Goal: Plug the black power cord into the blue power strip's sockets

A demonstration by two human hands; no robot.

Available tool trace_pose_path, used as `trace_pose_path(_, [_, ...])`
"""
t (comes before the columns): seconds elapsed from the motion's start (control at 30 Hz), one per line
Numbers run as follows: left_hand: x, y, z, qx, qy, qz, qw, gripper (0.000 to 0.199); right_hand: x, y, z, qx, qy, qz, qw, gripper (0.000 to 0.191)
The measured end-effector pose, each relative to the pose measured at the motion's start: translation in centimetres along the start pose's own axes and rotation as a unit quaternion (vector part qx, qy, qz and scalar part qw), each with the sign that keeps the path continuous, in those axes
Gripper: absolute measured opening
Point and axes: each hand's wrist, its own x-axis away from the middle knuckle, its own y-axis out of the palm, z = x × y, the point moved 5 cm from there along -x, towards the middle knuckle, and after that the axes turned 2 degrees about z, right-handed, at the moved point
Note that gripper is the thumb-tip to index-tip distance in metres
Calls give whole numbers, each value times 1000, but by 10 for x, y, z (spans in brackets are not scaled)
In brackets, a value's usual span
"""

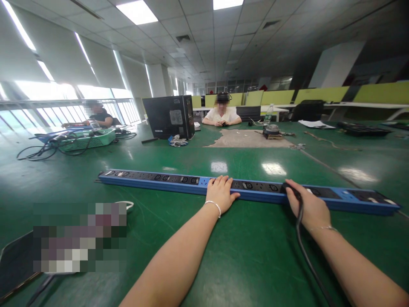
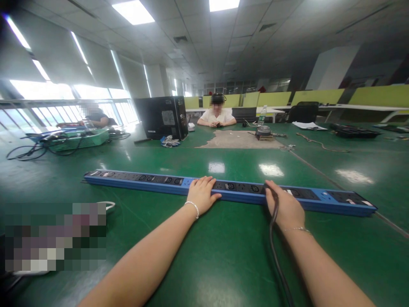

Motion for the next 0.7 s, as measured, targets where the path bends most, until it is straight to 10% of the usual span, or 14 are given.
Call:
trace_pose_path(0.53, [-1, 1, 0, -3, 3, -5, 1000, 56, 1, -2, -1, -81, -34, 62, 994, 40])
trace_pose_path(0.7, [-1, 0, 0, -1, 3, -5, 1000, 53, -5, -22, 5, -128, 58, 145, 979, 36])
